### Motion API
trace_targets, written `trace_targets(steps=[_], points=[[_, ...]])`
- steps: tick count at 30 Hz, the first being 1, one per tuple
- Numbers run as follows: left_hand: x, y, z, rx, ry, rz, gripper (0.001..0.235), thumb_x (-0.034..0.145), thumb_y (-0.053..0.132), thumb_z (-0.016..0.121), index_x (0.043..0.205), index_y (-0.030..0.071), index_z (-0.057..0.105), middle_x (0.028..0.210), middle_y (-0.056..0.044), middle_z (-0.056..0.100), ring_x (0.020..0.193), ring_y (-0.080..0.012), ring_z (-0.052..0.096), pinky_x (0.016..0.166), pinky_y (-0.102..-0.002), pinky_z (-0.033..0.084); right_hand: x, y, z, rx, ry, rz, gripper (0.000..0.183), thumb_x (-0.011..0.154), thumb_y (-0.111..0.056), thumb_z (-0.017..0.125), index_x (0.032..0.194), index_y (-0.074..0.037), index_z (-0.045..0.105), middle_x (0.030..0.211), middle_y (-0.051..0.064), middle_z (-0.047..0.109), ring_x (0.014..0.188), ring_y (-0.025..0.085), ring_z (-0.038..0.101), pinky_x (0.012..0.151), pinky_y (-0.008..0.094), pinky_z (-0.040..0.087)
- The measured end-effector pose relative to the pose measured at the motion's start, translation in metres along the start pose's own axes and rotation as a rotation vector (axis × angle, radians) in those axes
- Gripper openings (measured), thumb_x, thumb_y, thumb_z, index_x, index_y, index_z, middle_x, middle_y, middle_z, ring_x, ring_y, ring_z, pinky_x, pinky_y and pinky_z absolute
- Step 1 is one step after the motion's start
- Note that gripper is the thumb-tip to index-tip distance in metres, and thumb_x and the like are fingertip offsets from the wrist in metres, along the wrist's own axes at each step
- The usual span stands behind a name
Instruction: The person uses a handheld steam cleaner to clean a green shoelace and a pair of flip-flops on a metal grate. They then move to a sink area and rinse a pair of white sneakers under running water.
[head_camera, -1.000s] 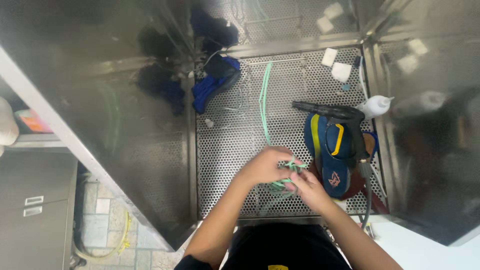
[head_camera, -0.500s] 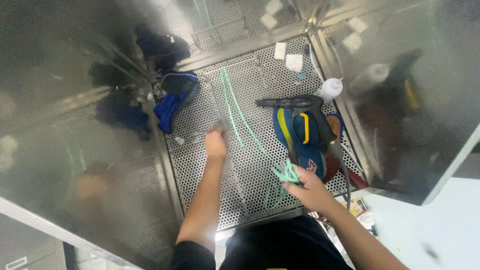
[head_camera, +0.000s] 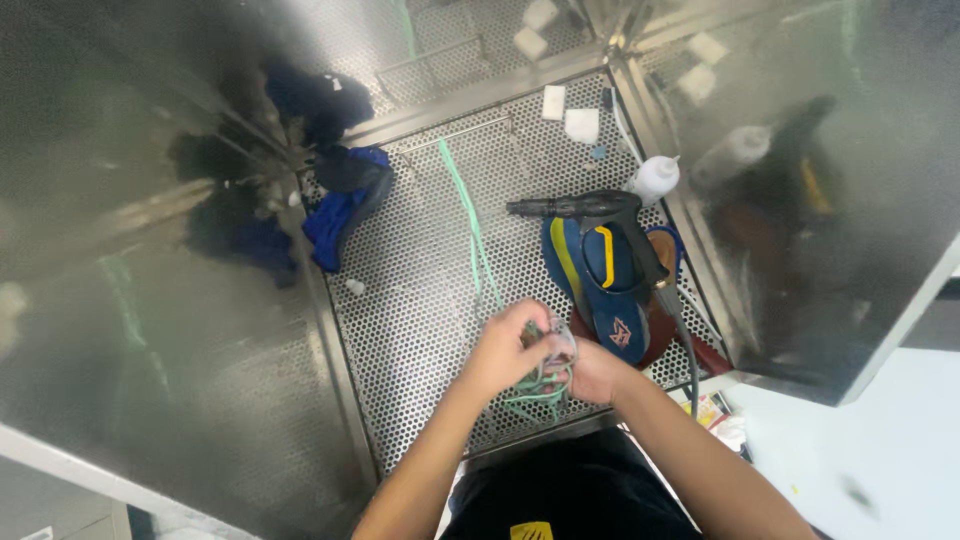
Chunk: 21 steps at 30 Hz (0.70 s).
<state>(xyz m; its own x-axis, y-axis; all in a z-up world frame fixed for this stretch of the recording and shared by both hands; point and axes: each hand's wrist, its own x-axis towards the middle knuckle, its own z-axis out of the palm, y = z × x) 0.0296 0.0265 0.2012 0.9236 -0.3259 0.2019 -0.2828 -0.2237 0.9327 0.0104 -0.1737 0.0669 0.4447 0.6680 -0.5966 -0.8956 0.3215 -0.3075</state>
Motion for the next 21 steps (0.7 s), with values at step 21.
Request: trace_targets(steps=[21], points=[[-0.027, -0.09, 0.019, 0.338, 0.2, -0.595, 0.055, 0.084, 0.035, 0.082, 0.125, 0.003, 0.066, 0.116, -0.016, 0.065, 0.099, -0.0281, 0.067, 0.088, -0.042, 0.057, -0.067, -0.123, -0.011, -1.687, 1.254, -0.835, 0.063, 0.079, -0.037, 0.082, 0.122, 0.005, 0.062, 0.113, 0.027, 0.065, 0.104, 0.047, 0.063, 0.089, 0.052, 0.049]])
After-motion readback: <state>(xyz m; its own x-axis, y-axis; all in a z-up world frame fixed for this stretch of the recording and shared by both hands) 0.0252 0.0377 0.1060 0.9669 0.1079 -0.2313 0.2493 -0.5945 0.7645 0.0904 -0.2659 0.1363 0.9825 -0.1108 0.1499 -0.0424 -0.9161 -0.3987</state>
